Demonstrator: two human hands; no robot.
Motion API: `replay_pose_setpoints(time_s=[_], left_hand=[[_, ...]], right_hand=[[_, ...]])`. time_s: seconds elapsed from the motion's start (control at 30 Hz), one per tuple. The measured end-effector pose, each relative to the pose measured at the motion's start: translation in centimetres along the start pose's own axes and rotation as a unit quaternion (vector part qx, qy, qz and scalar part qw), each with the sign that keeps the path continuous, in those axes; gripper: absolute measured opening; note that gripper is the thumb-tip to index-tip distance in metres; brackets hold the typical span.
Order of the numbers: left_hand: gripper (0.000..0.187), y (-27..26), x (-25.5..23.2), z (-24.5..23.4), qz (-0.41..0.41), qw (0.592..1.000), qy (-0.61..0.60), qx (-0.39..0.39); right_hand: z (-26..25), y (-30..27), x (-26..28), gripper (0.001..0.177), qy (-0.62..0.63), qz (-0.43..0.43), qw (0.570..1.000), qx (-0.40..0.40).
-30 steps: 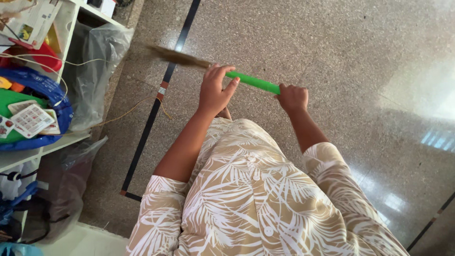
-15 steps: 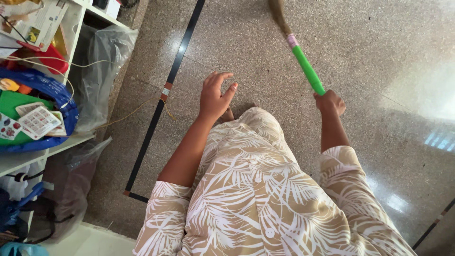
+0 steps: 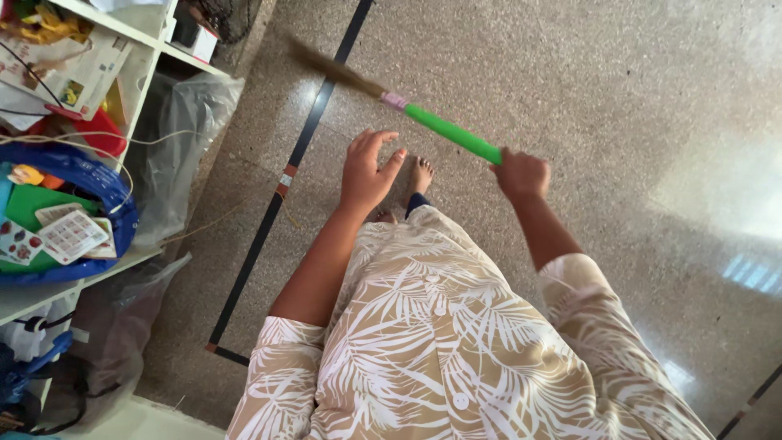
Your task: The person sweeps the floor of a house using a broom, moving from a hallway into a room and clearing debris.
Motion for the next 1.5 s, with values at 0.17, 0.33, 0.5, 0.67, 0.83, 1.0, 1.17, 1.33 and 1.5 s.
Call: replay_pose_setpoints(time_s=[0.17,0.33,0.5,0.67,0.83,1.0,1.17,1.33,1.5], left_hand=[[0.037,4.4,-0.1,-0.4,-0.005,1.0,0.021,-0.009],[0.035,7.4,-0.3,0.7,0.009,1.0,0.013,-0.006],[0.035,9.9,-0.7,2.1,0.024,1.0,0.011,-0.009],[0.037,12.0,-1.1,3.2,0.022,1.0,0.009,0.01],[0.037,13.9,-0.9,3.3,0.03,0.999,0.006,0.035],[0.037,16.7,0.2,2.7,0.04,0.998,-0.005,0.05],[0.034,20.2,2.3,0.4,0.053,0.997,-0.015,0.051],[0.034,23.0,5.5,-3.0,0.075,0.996,-0.006,0.047],[0.034,24.9,9.0,-5.4,0.067,0.996,0.011,0.06]], right_hand=[[-1.7,6.1,2.3,0.045,0.024,-0.011,1.0,-0.001],[0.8,10.2,-3.4,0.053,0.055,0.115,0.983,0.136],[3.2,11.9,-11.1,0.054,0.141,0.219,0.944,0.2],[4.5,11.1,-13.7,0.056,0.183,0.253,0.941,0.134],[1.0,9.2,-13.8,0.052,0.098,0.174,0.975,0.097],[-6.9,9.6,-9.9,0.052,-0.043,0.071,0.995,0.049],[-12.2,12.1,-0.7,0.048,-0.124,-0.08,0.987,-0.069],[-16.3,17.6,6.3,0.04,-0.073,-0.064,0.99,-0.1],[-19.2,23.2,11.7,0.041,-0.012,0.01,0.998,-0.063]])
Point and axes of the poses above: each hand's wrist, its own y-axis towards the middle knuckle, its own z-axis out of the palm, x = y × z, the point moved 8 cm from there along y, towards the middle knuckle, and after that the axes turned 11 degrees about z, right-handed, at the moved point
